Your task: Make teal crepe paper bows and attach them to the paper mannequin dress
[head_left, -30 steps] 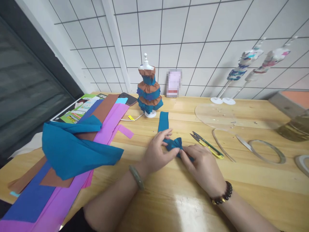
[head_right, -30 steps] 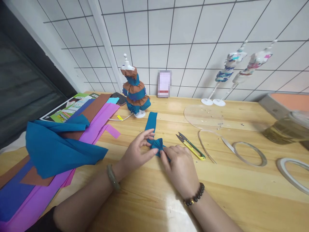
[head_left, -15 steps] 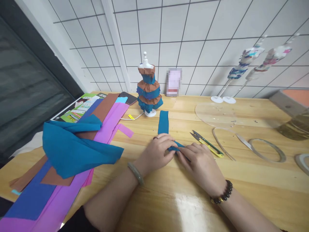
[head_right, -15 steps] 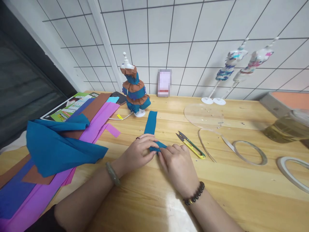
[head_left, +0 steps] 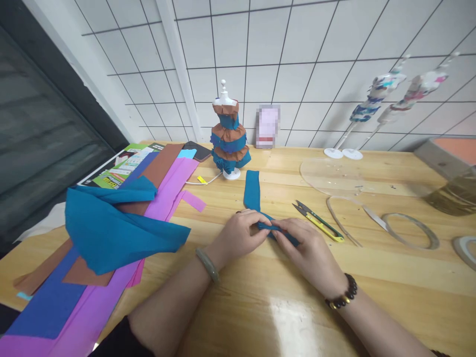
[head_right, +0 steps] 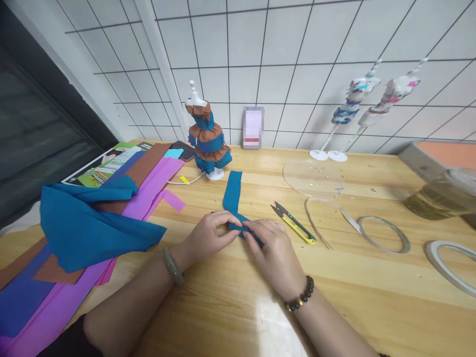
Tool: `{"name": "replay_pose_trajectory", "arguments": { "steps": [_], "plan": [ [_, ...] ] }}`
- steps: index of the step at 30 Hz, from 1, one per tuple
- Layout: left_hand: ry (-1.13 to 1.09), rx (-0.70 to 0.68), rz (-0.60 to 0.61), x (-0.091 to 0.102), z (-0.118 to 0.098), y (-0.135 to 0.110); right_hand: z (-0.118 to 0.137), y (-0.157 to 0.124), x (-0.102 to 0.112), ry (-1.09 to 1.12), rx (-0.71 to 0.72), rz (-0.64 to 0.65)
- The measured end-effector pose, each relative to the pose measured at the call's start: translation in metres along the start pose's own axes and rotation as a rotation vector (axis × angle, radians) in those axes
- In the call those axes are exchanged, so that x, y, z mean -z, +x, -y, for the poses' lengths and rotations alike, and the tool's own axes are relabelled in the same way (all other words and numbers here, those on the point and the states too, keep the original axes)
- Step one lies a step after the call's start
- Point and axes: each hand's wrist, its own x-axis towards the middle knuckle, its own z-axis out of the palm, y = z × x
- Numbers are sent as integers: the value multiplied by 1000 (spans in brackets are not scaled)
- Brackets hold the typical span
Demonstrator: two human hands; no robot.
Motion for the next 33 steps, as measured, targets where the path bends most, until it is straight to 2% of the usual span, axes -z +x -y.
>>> {"name": "replay_pose_trajectory", "arguments": {
  "steps": [9, 15, 20, 27, 33],
  "plan": [
    [147, -82, 2, 1, -1, -1, 2, 0, 2, -18, -17, 23],
    [147, -87, -9, -1, 2, -1, 0, 0, 0, 36, -31, -2],
    [68, -33, -23, -2, 1, -1, -3, 1, 0, 53, -20, -1],
    [-145, 148, -16, 0, -7, 0, -3, 0, 0, 48, 5, -5],
    [-167, 153, -30, 0, -8, 0, -1, 0, 1, 67, 18, -35]
  ]
}}
